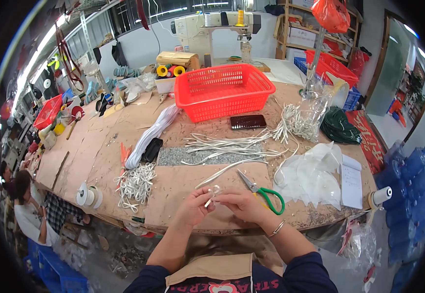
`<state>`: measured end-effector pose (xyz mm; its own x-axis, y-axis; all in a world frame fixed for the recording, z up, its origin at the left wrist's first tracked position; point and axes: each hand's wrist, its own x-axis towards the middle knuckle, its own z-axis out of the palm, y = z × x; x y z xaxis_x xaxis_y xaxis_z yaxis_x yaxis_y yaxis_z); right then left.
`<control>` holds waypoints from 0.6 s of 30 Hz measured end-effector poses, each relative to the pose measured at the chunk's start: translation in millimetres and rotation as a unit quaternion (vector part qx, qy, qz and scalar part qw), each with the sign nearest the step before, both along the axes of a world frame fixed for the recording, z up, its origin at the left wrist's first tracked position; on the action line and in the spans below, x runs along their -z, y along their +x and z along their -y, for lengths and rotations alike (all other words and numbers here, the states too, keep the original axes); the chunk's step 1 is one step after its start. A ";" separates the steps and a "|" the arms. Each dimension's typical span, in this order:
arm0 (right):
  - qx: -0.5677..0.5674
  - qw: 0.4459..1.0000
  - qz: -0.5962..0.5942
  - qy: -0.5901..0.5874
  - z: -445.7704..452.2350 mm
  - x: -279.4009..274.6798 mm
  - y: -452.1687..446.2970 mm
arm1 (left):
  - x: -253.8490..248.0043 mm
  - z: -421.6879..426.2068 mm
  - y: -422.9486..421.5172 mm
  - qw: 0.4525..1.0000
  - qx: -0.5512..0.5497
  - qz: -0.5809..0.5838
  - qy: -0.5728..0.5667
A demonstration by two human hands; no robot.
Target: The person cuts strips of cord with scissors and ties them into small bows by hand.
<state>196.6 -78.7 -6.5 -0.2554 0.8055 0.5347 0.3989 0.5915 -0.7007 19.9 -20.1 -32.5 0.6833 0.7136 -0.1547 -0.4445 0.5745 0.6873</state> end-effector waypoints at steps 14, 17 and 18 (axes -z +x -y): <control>-0.029 0.888 -0.293 -0.354 -1.5 -3.0 -6.2 | -1.9 24.7 14.3 0.946 -0.176 -0.184 0.199; -0.022 0.878 -0.298 -0.374 -1.7 0.0 -3.6 | -2.8 32.2 14.8 0.846 -0.243 -0.264 0.394; -0.005 0.866 -0.297 -0.402 -1.2 -0.3 -2.3 | -2.8 33.0 15.1 0.794 -0.262 -0.281 0.470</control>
